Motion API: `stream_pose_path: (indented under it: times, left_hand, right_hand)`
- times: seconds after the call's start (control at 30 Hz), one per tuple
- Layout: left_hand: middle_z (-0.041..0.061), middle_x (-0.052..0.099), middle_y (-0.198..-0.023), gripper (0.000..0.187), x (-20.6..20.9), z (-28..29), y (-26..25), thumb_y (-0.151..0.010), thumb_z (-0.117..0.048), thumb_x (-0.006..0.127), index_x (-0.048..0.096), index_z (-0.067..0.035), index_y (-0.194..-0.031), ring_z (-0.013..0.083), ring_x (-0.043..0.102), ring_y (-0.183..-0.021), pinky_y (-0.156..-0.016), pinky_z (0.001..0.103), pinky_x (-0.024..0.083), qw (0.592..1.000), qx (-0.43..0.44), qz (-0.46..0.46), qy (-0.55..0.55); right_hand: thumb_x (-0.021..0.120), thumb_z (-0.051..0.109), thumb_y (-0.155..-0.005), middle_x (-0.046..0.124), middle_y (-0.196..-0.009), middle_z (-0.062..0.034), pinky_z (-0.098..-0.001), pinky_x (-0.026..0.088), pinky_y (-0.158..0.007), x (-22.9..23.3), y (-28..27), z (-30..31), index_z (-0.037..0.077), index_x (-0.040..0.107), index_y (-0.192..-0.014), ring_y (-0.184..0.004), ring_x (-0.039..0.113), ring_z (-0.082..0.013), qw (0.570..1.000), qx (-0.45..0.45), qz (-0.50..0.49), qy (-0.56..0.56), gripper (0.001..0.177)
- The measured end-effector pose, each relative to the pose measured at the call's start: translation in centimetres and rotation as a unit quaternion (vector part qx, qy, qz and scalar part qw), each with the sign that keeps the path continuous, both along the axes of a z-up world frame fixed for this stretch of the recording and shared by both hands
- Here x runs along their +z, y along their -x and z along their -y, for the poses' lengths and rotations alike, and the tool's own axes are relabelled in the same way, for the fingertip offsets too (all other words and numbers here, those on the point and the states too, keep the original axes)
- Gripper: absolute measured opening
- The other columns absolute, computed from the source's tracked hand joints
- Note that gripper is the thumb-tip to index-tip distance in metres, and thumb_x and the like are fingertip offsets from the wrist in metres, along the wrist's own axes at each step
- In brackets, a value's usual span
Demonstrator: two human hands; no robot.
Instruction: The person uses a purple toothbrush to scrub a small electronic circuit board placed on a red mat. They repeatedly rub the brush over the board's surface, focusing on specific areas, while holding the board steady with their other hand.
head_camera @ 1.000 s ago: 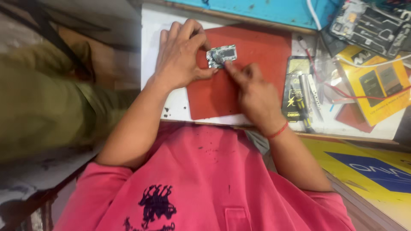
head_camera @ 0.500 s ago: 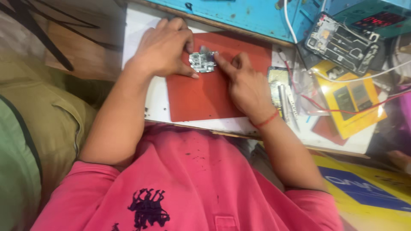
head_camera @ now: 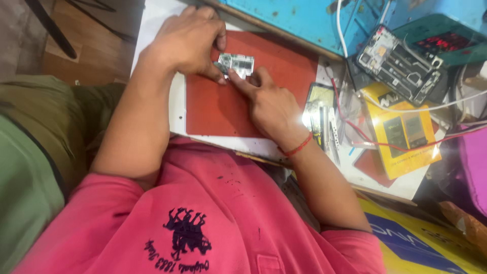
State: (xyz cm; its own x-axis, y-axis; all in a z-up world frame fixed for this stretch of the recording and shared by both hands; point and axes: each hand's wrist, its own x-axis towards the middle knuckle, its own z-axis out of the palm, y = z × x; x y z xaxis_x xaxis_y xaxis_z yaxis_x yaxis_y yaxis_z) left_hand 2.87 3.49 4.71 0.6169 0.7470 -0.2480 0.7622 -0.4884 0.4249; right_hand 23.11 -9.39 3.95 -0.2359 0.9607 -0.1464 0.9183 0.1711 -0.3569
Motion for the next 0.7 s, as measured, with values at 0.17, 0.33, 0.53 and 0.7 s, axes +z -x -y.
stream_pose_path:
  times: [0.17, 0.33, 0.53, 0.7]
  left_hand:
    - [0.008, 0.061, -0.114, 0.067, -0.3, -0.5, 0.2, -0.049, -0.047, 0.1, 0.07, -0.013, -0.098, 0.0318, 0.054, -0.115, -0.091, 0.046, 0.047, 1.0, -0.007, -0.001, -0.001]
    - [0.007, 0.061, -0.112, 0.066, -1.5, -0.5, 0.6, -0.05, -0.05, 0.1, 0.071, -0.014, -0.097, 0.0331, 0.054, -0.112, -0.089, 0.047, 0.046, 0.998, -0.024, 0.051, -0.029]
    - [0.003, 0.058, -0.112, 0.051, -2.4, 1.5, 2.4, -0.064, -0.047, 0.097, 0.075, -0.021, -0.101, 0.0276, 0.054, -0.107, -0.091, 0.044, 0.045, 0.97, -0.03, 0.195, -0.144]
    - [0.001, 0.058, -0.114, 0.048, -4.1, 2.3, 3.0, -0.067, -0.042, 0.096, 0.073, -0.017, -0.101, 0.0245, 0.053, -0.103, -0.085, 0.043, 0.042, 0.952, -0.039, 0.231, -0.195]
  right_hand:
    - [0.046, 0.006, -0.088, 0.055, -0.124, -0.0181, -0.0517, 0.056, -0.072, 0.0, 0.3, -0.4, 0.035, 0.054, -0.149, -0.076, 0.068, -0.0423, 0.999, 0.021, 0.019, 0.019, 0.068]
    - [0.042, 0.005, -0.093, 0.059, -0.121, -0.0148, -0.0513, 0.057, -0.075, -0.1, 0.0, 0.7, 0.031, 0.052, -0.152, -0.086, 0.069, -0.0402, 0.999, -0.02, -0.018, 0.024, 0.065]
    - [0.043, 0.0, -0.092, 0.058, -0.122, -0.0215, -0.0531, 0.056, -0.08, 0.2, 0.4, 3.1, 0.017, 0.051, -0.154, -0.09, 0.068, -0.0443, 0.991, -0.105, -0.084, -0.015, 0.065]
    - [0.046, 0.0, -0.091, 0.06, -0.117, -0.022, -0.0535, 0.055, -0.075, -0.1, 2.7, 3.9, 0.017, 0.052, -0.152, -0.087, 0.067, -0.045, 0.989, -0.128, -0.074, -0.004, 0.063]
